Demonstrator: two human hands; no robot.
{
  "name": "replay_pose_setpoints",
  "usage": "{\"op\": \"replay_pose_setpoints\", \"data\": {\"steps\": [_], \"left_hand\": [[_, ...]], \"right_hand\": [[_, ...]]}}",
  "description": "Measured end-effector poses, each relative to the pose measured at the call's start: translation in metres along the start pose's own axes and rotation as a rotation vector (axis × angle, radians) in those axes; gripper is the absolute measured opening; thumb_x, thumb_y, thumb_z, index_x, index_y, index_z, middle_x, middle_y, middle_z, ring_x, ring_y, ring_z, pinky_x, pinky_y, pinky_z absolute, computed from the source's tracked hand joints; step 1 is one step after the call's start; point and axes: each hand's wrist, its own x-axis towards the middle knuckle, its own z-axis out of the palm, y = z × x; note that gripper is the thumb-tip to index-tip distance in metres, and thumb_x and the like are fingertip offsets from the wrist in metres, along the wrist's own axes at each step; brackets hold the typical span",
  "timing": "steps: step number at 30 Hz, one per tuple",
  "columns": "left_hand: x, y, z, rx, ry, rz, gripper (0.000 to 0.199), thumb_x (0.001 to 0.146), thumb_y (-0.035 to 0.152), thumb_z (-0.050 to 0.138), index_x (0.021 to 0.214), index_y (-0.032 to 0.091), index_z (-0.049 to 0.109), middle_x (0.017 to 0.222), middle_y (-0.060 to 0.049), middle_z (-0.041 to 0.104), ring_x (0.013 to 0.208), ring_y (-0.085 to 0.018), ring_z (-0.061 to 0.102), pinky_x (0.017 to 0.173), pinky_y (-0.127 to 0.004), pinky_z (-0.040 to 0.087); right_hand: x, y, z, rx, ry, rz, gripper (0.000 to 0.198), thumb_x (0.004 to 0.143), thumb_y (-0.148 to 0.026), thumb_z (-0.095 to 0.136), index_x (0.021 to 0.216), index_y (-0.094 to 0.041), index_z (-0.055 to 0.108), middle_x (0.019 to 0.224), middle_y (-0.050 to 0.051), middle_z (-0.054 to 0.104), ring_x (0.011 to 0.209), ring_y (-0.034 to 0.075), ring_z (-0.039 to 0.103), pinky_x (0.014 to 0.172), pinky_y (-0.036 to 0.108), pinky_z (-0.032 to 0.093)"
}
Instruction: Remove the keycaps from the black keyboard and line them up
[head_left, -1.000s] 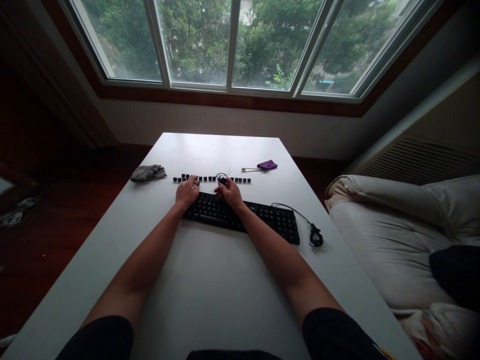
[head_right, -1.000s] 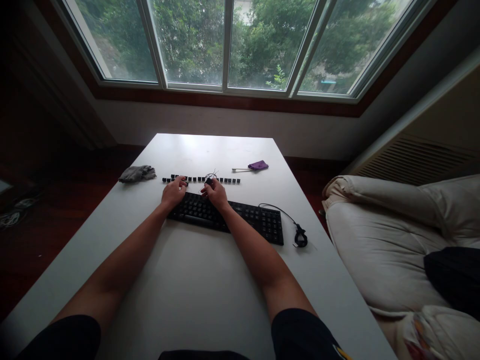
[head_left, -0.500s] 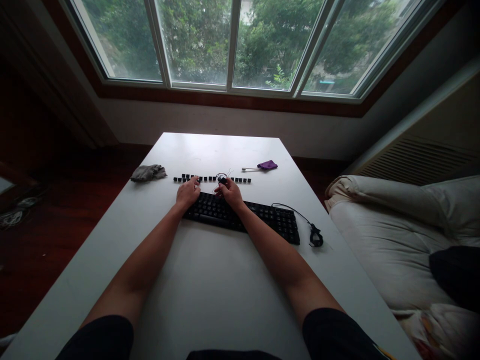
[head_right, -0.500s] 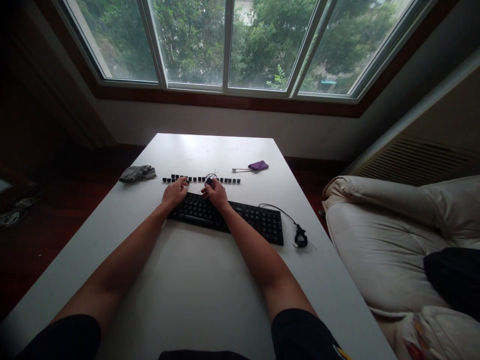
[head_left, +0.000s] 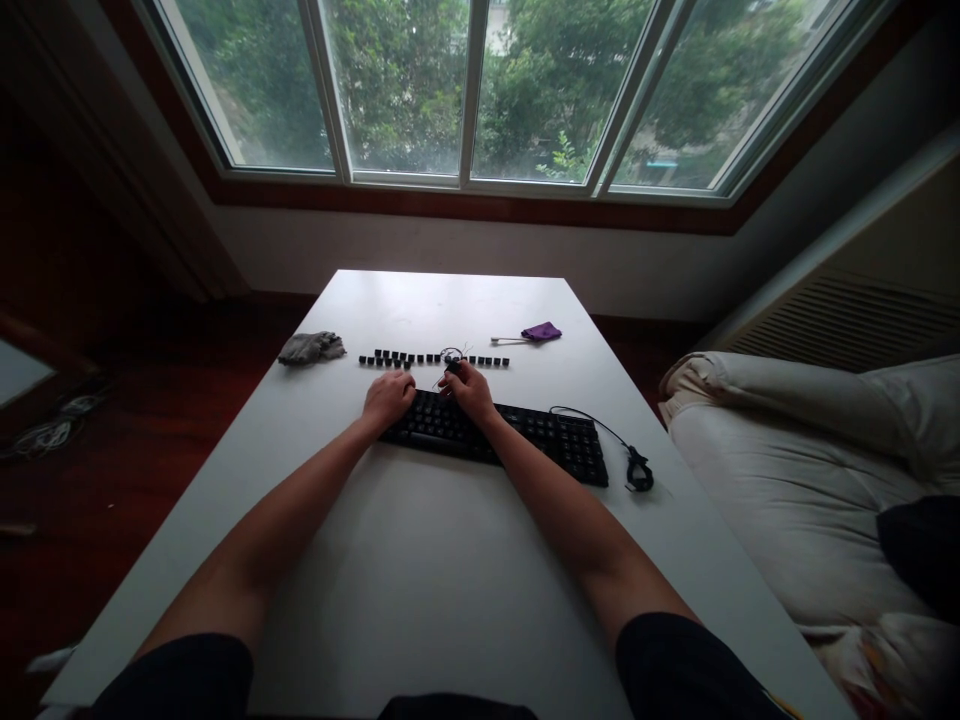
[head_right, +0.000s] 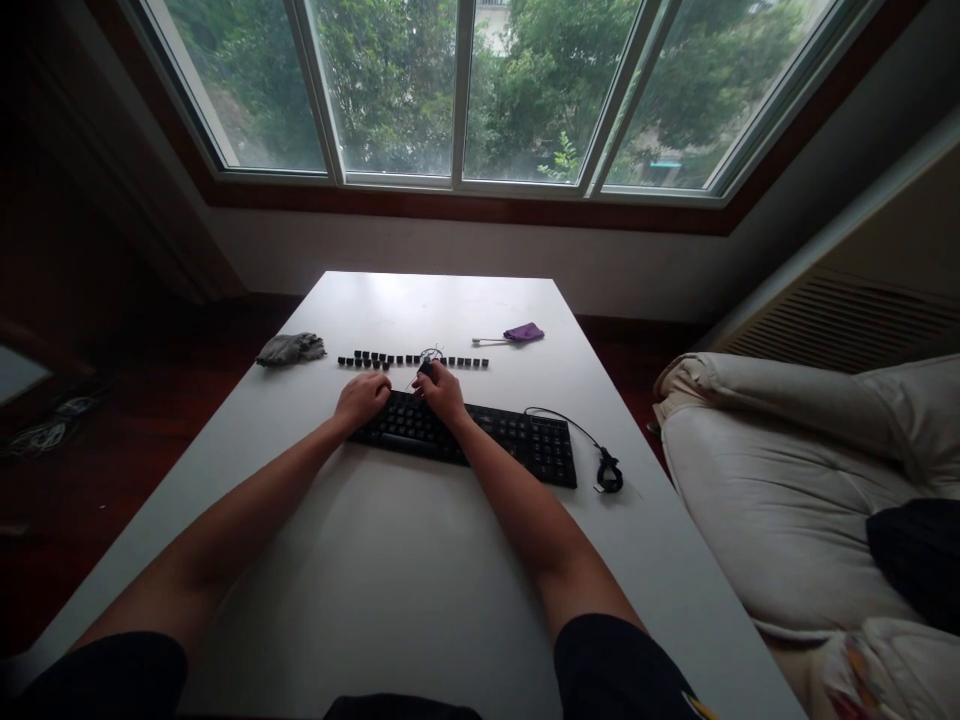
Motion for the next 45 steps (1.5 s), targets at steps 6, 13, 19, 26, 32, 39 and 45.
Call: {"op": "replay_pose_setpoints", "data": {"steps": [6,13,19,26,32,39,45], "left_hand": [[-0.018,-0.002,-0.007,0.004,0.011,-0.029,0.026,0.097,0.038,0.051,0.096,0.023,0.072,0.105,-0.009,0.069,0.103,-0.026,0.06,0.092,-0.038,0.048],[-0.026,-0.005,-0.012,-0.058,0.016,-0.077,0.023,0.096,0.036,0.053,0.095,0.024,0.072,0.105,-0.008,0.069,0.104,-0.025,0.061,0.096,-0.037,0.047],[-0.031,-0.001,-0.016,-0.068,0.095,-0.06,0.024,0.098,0.032,0.048,0.099,0.024,0.07,0.106,-0.008,0.069,0.104,-0.025,0.061,0.095,-0.037,0.047],[-0.035,0.009,-0.023,-0.042,0.073,0.143,0.024,0.099,0.028,0.046,0.1,0.024,0.07,0.108,-0.008,0.069,0.104,-0.025,0.061,0.097,-0.041,0.046],[-0.046,0.022,-0.026,0.013,-0.029,0.246,0.024,0.099,0.03,0.047,0.104,0.025,0.07,0.11,-0.009,0.069,0.103,-0.026,0.061,0.096,-0.042,0.045],[-0.06,0.027,-0.026,0.053,-0.026,0.314,0.023,0.099,0.028,0.047,0.1,0.023,0.069,0.104,-0.01,0.067,0.101,-0.026,0.06,0.092,-0.042,0.045],[-0.083,0.041,-0.018,0.035,0.071,0.223,0.024,0.099,0.027,0.046,0.107,0.021,0.068,0.112,-0.012,0.066,0.105,-0.028,0.058,0.094,-0.044,0.044]], "right_hand": [[-0.021,-0.015,-0.008,-0.077,-0.014,-0.03,0.023,0.089,-0.044,0.062,0.091,-0.022,0.057,0.081,0.002,0.073,0.065,0.017,0.071,0.056,0.027,0.057],[-0.05,-0.015,-0.024,-0.109,0.057,-0.025,0.026,0.091,-0.048,0.06,0.094,-0.023,0.057,0.087,0.005,0.074,0.071,0.02,0.072,0.064,0.032,0.059],[-0.053,-0.018,-0.022,-0.18,0.041,-0.067,0.025,0.094,-0.048,0.055,0.096,-0.023,0.058,0.087,0.004,0.074,0.074,0.02,0.071,0.068,0.032,0.057],[-0.057,-0.021,-0.024,-0.343,-0.029,-0.115,0.02,0.095,-0.043,0.057,0.096,-0.024,0.065,0.082,0.002,0.074,0.076,0.022,0.071,0.074,0.033,0.054],[-0.059,-0.025,-0.023,-0.405,-0.052,-0.157,0.018,0.092,-0.041,0.061,0.093,-0.024,0.067,0.081,0.002,0.075,0.074,0.022,0.069,0.073,0.033,0.051],[-0.052,-0.026,-0.022,-0.336,-0.093,-0.076,0.017,0.091,-0.039,0.062,0.092,-0.023,0.069,0.085,0.001,0.077,0.08,0.022,0.072,0.077,0.033,0.053],[-0.037,-0.029,-0.022,-0.413,-0.198,-0.073,0.014,0.089,-0.035,0.064,0.087,-0.023,0.071,0.078,0.0,0.076,0.076,0.02,0.071,0.074,0.031,0.052]]}}
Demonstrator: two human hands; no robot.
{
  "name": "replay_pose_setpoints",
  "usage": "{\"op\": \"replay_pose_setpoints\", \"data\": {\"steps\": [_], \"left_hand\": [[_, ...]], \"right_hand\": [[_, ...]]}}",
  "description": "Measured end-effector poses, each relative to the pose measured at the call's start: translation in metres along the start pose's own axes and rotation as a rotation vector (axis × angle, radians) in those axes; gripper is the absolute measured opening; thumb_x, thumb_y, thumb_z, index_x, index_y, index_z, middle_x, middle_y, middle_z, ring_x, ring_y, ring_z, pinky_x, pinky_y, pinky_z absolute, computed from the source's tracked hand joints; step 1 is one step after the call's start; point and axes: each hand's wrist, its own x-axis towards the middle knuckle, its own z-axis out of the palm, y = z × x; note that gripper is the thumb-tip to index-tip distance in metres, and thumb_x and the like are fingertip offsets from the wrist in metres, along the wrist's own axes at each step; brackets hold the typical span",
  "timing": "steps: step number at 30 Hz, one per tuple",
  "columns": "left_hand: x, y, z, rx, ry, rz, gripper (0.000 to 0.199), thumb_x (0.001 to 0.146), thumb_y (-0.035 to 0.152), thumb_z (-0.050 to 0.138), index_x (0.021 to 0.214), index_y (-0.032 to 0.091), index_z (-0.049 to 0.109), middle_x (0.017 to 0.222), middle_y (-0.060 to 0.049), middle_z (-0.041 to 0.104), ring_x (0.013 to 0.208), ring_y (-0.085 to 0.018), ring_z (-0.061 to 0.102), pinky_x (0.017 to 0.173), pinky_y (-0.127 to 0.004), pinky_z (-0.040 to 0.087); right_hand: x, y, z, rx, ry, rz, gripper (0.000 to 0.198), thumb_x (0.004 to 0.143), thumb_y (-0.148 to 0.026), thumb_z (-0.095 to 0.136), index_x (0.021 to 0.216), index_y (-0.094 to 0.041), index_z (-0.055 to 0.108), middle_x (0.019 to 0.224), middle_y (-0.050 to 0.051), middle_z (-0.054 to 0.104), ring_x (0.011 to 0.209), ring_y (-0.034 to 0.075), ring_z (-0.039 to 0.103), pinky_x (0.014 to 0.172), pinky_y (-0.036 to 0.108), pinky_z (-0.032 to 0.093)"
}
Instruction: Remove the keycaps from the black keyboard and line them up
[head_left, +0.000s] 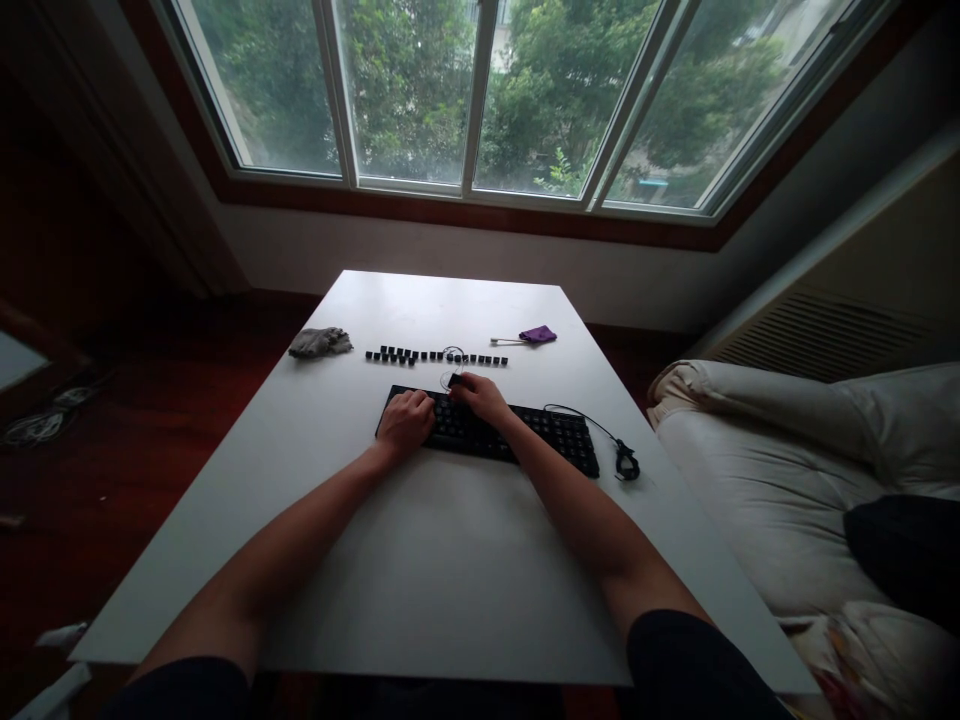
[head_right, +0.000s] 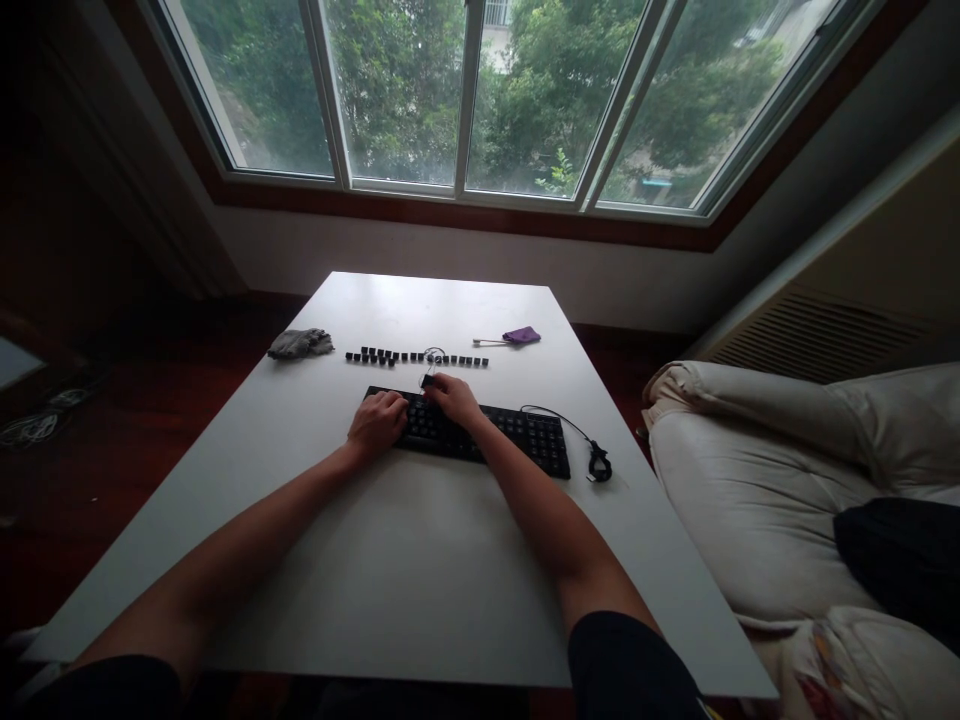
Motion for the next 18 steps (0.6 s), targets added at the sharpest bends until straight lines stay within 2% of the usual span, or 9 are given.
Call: {"op": "replay_pose_setpoints", "data": {"steps": [4,8,12,15,18], "left_hand": [[-0.01,0.011,0.001,-0.019,0.019,-0.025,0.026,0.097,0.032,0.051,0.117,0.024,0.066,0.122,-0.012,0.064,0.113,-0.03,0.056,0.1,-0.047,0.042],[-0.01,0.01,-0.002,-0.044,0.003,-0.019,0.027,0.096,0.036,0.054,0.117,0.024,0.066,0.122,-0.012,0.063,0.114,-0.031,0.056,0.1,-0.048,0.042],[-0.009,0.004,-0.005,-0.061,-0.004,0.011,0.029,0.096,0.036,0.055,0.12,0.023,0.066,0.122,-0.012,0.064,0.113,-0.031,0.056,0.1,-0.047,0.043],[-0.007,0.001,-0.007,-0.068,-0.003,0.021,0.029,0.095,0.035,0.056,0.12,0.023,0.066,0.122,-0.012,0.064,0.112,-0.03,0.056,0.099,-0.047,0.044],[-0.005,-0.003,-0.007,-0.066,-0.019,0.031,0.029,0.095,0.034,0.056,0.12,0.024,0.066,0.121,-0.011,0.065,0.112,-0.03,0.057,0.098,-0.047,0.044]], "right_hand": [[0.003,-0.004,0.003,-0.058,-0.091,-0.056,0.014,0.088,-0.035,0.065,0.084,-0.023,0.071,0.077,0.0,0.076,0.072,0.019,0.068,0.07,0.028,0.049],[-0.004,-0.004,0.009,-0.126,-0.046,-0.119,0.018,0.09,-0.037,0.064,0.081,-0.023,0.069,0.078,-0.001,0.074,0.07,0.017,0.063,0.069,0.027,0.047],[-0.009,-0.004,0.013,-0.081,-0.046,-0.177,0.016,0.09,-0.037,0.064,0.087,-0.024,0.073,0.082,0.0,0.073,0.074,0.018,0.062,0.075,0.029,0.048],[-0.009,-0.006,0.012,-0.051,-0.049,-0.155,0.015,0.088,-0.037,0.065,0.09,-0.025,0.074,0.084,0.001,0.073,0.078,0.02,0.063,0.078,0.031,0.05],[-0.009,-0.008,0.011,-0.06,-0.038,-0.119,0.017,0.09,-0.038,0.064,0.092,-0.025,0.074,0.082,0.001,0.073,0.075,0.02,0.062,0.075,0.031,0.05]]}}
